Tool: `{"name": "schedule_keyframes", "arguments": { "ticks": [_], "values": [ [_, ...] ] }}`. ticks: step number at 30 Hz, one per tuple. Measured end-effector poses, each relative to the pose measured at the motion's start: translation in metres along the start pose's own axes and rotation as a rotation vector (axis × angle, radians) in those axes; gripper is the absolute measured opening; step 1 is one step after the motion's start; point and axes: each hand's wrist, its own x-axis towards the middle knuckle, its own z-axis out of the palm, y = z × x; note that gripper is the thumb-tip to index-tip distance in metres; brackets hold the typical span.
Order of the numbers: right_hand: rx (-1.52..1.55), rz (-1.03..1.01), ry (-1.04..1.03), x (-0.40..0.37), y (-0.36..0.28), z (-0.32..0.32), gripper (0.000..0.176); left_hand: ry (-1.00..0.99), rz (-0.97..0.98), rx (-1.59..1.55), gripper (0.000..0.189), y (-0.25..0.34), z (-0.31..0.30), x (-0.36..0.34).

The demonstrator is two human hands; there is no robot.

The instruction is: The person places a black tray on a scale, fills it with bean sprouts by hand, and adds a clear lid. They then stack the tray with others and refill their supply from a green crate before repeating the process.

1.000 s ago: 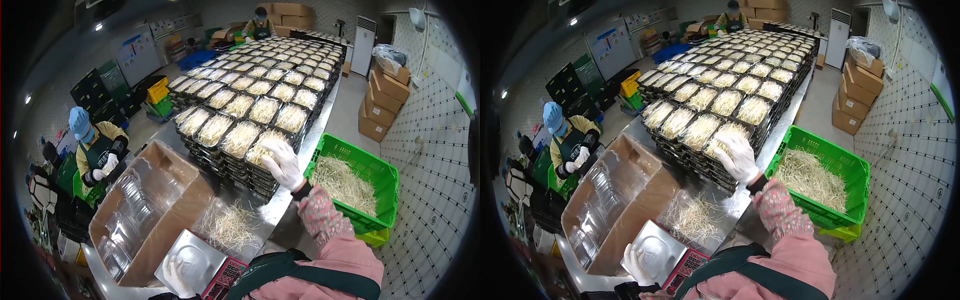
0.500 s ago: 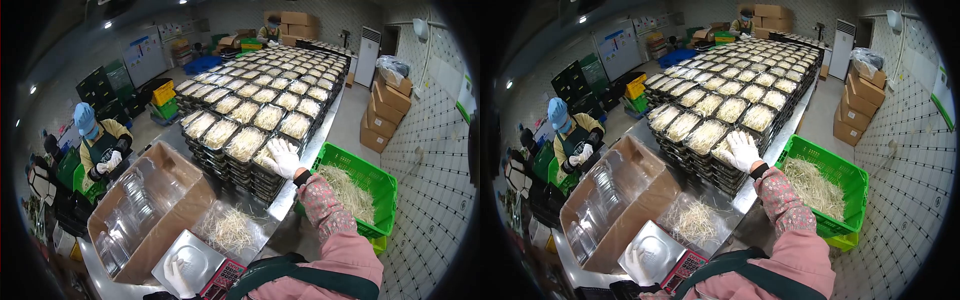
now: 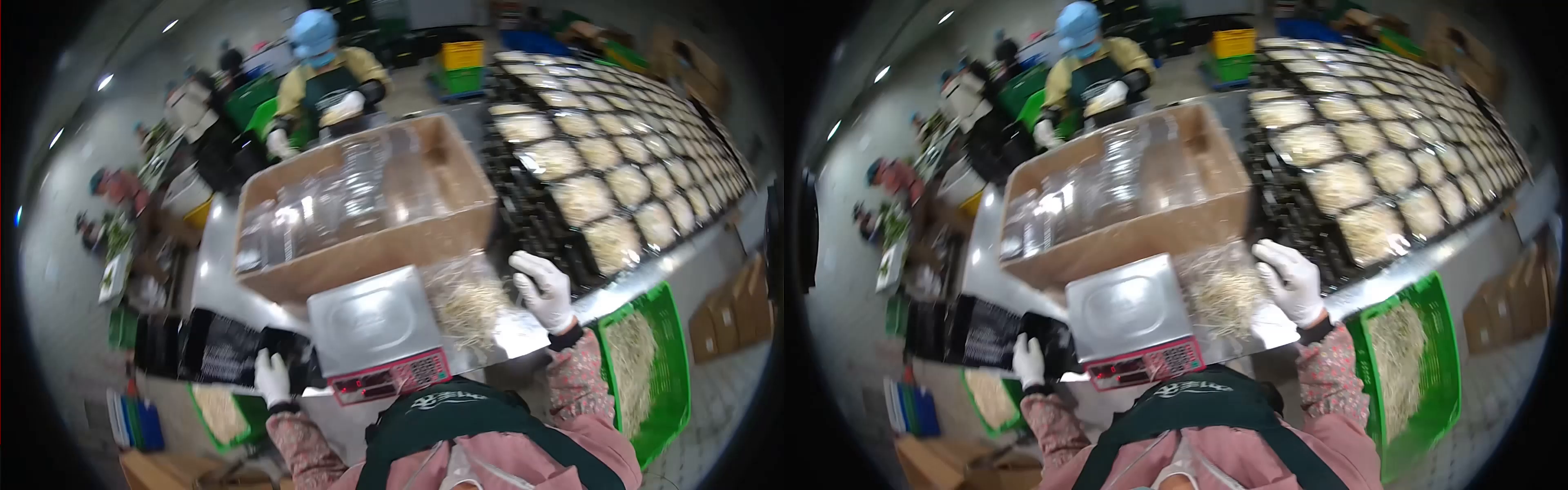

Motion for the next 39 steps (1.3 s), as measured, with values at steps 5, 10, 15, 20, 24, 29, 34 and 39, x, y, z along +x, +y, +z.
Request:
{"name": "schedule_keyframes", "arguments": {
  "ticks": [5,10,15,20,24,29,34,39],
  "values": [
    [0.217,0.019,-0.135,-0.005,-0.005,0.049,0.016,-0.247,-0.109,-0.073,0.036,-0.029,0.009,-0.026],
    [0.316,-0.051,-0.295,-0.002,-0.028,0.095,0.015,-0.186,0.006,-0.188,0.029,-0.025,0.018,-0.036],
    [0.417,-0.078,-0.527,-0.014,-0.064,0.135,0.015,0.045,-0.036,-0.119,0.018,-0.018,0.029,-0.044],
    [0.474,-0.11,-0.613,-0.027,-0.08,0.157,0.013,0.021,-0.179,-0.072,0.025,-0.011,0.014,-0.039],
    [0.455,-0.029,-0.651,-0.028,-0.083,0.158,0.012,0.135,-0.251,-0.321,0.027,-0.005,-0.002,-0.035],
    [0.483,0.129,-0.583,-0.028,-0.067,0.16,0.015,0.229,0.026,-0.265,0.019,-0.004,-0.013,-0.028],
    [0.419,0.092,-0.572,-0.03,-0.07,0.156,0.016,0.292,0.225,-0.449,0.018,0.056,-0.035,-0.027],
    [0.428,0.14,-0.665,-0.054,-0.071,0.164,0.02,0.059,0.564,-0.614,0.025,0.127,-0.023,-0.029]
  ]
}}
